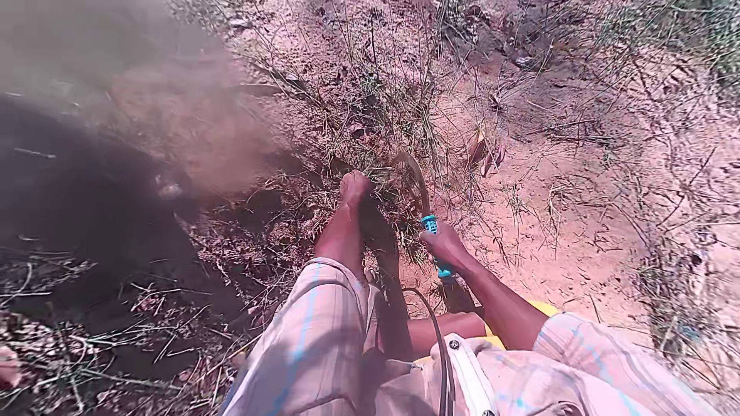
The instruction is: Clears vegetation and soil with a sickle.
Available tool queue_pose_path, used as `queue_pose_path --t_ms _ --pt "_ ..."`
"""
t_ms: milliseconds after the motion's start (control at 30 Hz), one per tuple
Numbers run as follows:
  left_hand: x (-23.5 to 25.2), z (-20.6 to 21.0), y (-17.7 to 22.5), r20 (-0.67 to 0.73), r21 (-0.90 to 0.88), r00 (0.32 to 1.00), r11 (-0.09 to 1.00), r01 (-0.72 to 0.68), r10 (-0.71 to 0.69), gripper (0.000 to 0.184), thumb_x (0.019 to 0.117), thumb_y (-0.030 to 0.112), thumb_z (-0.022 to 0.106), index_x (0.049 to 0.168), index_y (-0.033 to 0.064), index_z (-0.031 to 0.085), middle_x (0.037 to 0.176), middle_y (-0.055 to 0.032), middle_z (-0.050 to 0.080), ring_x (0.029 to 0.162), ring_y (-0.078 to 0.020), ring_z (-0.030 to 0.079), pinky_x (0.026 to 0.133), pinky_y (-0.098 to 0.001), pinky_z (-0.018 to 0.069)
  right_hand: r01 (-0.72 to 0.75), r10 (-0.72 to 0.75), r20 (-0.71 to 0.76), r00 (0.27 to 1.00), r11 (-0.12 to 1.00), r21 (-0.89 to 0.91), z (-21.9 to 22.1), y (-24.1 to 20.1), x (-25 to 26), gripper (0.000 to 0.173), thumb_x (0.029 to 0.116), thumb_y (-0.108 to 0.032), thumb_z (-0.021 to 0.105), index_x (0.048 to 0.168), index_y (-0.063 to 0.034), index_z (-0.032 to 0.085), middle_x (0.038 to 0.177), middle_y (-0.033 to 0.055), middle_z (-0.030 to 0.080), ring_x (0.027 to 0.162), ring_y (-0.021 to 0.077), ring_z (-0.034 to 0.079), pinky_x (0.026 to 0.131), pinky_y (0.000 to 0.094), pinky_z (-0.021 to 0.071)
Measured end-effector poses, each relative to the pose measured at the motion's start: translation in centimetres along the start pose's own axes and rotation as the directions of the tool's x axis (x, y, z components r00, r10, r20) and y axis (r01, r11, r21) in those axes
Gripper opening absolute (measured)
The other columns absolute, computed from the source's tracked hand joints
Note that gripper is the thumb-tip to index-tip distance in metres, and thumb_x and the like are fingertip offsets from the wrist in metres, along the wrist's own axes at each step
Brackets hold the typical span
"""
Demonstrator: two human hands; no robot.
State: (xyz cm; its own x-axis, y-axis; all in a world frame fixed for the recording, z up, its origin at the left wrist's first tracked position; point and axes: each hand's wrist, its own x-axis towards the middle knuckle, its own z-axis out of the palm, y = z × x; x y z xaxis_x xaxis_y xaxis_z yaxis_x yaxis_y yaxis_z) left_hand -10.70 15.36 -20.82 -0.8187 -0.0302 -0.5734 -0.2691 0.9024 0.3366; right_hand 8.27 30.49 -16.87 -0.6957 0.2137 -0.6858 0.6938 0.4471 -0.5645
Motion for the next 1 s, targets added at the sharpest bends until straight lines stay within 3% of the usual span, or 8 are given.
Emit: queue_pose_path --t_ms 133,233,333,400,600,667,833,1000 --pt "0.1 0.8 -1.3 -0.010 -0.107 1.000 0.994 0.011 -0.012 0.050 0.1123 0.026 0.035 0.135 -0.0145 0.053 0.143 -0.0362 0.052 0.138 -0.0477 0.050 0.112 -0.0626 0.0387 0.383 -0.289 -0.376 0.880 0.901 0.204 -0.9 -0.4 -2.6 0.025 0.1003 -0.019 0.062 0.107 0.0059 0.061 0.072 0.0080 0.060 0.060 0.0160 0.060 0.064 0.0358 0.0535" --pt "-0.1 0.9 -1.1 -0.012 -0.057 1.000 0.998 0.013 -0.014 0.049 0.1119 0.024 0.036 0.137 -0.0156 0.051 0.144 -0.0375 0.051 0.138 -0.0484 0.049 0.112 -0.0625 0.0382 0.578 -0.455 -0.553 0.698 0.814 0.060 -0.5 -0.9 -2.5 0.043 0.0946 -0.021 0.060 0.127 0.0072 0.058 0.082 0.0107 0.065 0.067 0.0173 0.062 0.064 0.0367 0.0538" --pt "-0.5 0.6 -0.4 0.011 0.047 1.000 0.998 0.027 -0.028 0.048 0.1099 0.022 0.044 0.139 -0.0155 0.049 0.144 -0.0369 0.050 0.138 -0.0482 0.049 0.111 -0.0624 0.0403 0.195 -0.222 -0.145 0.964 0.964 -0.180 0.6 0.7 -0.7 0.049 0.1043 -0.023 0.056 0.143 0.0067 0.048 0.118 0.0259 0.067 0.112 0.0372 0.066 0.098 0.0520 0.0492" --pt "-0.6 0.9 -0.1 0.028 0.062 0.999 0.998 0.022 -0.024 0.050 0.1112 0.024 0.041 0.141 -0.0152 0.048 0.147 -0.0365 0.048 0.141 -0.0479 0.046 0.113 -0.0620 0.0386 0.018 0.011 0.095 0.995 0.955 -0.296 0.4 1.1 0.4 0.050 0.1063 -0.025 0.052 0.147 0.0014 0.044 0.135 0.0233 0.060 0.127 0.0347 0.059 0.105 0.0516 0.0457" --pt "-0.7 1.9 -0.9 -0.001 0.036 1.000 0.999 -0.010 0.011 0.044 0.1107 0.020 0.040 0.134 -0.0144 0.054 0.141 -0.0356 0.054 0.136 -0.0489 0.051 0.109 -0.0641 0.0412 0.217 -0.217 -0.236 0.947 0.976 -0.028 -2.4 -2.4 -3.1 0.041 0.1052 -0.022 0.057 0.137 0.0030 0.051 0.092 0.0192 0.065 0.079 0.0304 0.066 0.077 0.0489 0.0539" --pt "-1.0 2.8 -1.2 -0.014 0.067 0.999 0.997 -0.035 0.036 0.039 0.1095 0.016 0.041 0.132 -0.0125 0.056 0.139 -0.0350 0.056 0.134 -0.0488 0.053 0.106 -0.0650 0.0433 0.292 -0.276 -0.349 0.896 0.957 -0.007 -2.0 -1.5 -2.3 0.032 0.1036 -0.024 0.060 0.118 0.0049 0.061 0.077 0.0149 0.062 0.067 0.0271 0.062 0.069 0.0471 0.0520" --pt "-1.9 3.3 -1.6 0.006 0.163 0.995 0.981 -0.104 0.104 0.036 0.1089 0.016 0.046 0.134 -0.0071 0.058 0.135 -0.0337 0.060 0.131 -0.0495 0.056 0.104 -0.0664 0.0442 0.018 -0.006 0.057 0.998 0.978 -0.210 -0.4 1.1 0.3 0.048 0.1046 -0.024 0.056 0.145 0.0014 0.048 0.130 0.0238 0.062 0.120 0.0339 0.062 0.102 0.0504 0.0471" --pt "-2.2 2.8 -3.8 -0.008 0.298 0.997 0.951 -0.076 0.082 0.034 0.1078 0.018 0.050 0.130 -0.0047 0.062 0.133 -0.0308 0.062 0.127 -0.0494 0.059 0.100 -0.0671 0.0467 0.126 -0.131 -0.100 0.986 0.990 -0.057 -2.0 -1.8 -1.6 0.040 0.1052 -0.023 0.057 0.137 0.0009 0.051 0.099 0.0202 0.066 0.083 0.0310 0.067 0.080 0.0490 0.0540"
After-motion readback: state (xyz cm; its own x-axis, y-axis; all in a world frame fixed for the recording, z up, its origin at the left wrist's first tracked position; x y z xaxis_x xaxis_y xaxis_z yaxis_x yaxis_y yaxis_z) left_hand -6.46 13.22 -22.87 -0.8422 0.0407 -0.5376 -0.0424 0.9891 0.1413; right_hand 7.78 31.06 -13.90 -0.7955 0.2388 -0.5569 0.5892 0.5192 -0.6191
